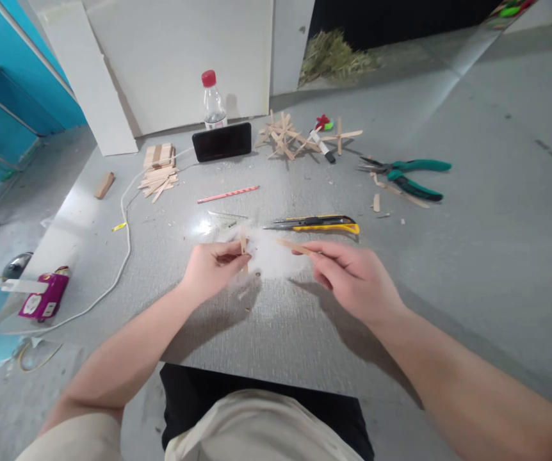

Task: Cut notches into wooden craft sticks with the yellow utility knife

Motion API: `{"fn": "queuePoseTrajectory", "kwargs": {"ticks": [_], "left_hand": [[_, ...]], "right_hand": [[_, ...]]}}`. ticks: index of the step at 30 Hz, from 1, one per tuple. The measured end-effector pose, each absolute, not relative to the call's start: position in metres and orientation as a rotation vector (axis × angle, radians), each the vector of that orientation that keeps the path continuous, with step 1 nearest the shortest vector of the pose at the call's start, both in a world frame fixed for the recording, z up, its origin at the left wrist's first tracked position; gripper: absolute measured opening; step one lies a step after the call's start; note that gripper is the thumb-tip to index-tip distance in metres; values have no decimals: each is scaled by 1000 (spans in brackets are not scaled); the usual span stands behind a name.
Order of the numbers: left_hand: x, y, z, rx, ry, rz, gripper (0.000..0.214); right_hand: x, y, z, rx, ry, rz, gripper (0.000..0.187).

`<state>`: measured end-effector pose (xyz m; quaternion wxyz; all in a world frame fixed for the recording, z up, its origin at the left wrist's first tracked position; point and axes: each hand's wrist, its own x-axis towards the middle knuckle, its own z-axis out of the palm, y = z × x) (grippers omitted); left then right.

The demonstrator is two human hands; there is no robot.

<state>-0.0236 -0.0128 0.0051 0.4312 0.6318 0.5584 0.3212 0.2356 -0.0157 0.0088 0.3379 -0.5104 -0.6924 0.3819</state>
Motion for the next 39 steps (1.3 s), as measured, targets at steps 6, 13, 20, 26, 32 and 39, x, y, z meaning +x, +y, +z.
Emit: {"fn": "queuePoseTrajectory", "kwargs": {"ticks": [6,13,20,26,32,39], "left_hand": [[-13,-27,29,1636,1269,899,24],[-13,-31,32,1695,1201,926,20],[-13,-33,23,1766,1199,984,28],[-10,-34,24,1855,1142,1018,19],[-11,-35,23,1805,1101,1025,23],[-16,-29,17,1518,1061,1009,37]], "right_hand": [[232,-19,8,-1313,-1932,811,31],[237,1,-13,-1377,-2113,503,25],[255,27,-26,-1525,-2149,165,32],[254,49,-41,-1584,-2206,95,35],[245,48,-36,-1641,-2155,126,13],[255,14,-7,-1671,-1821,333,24]]}}
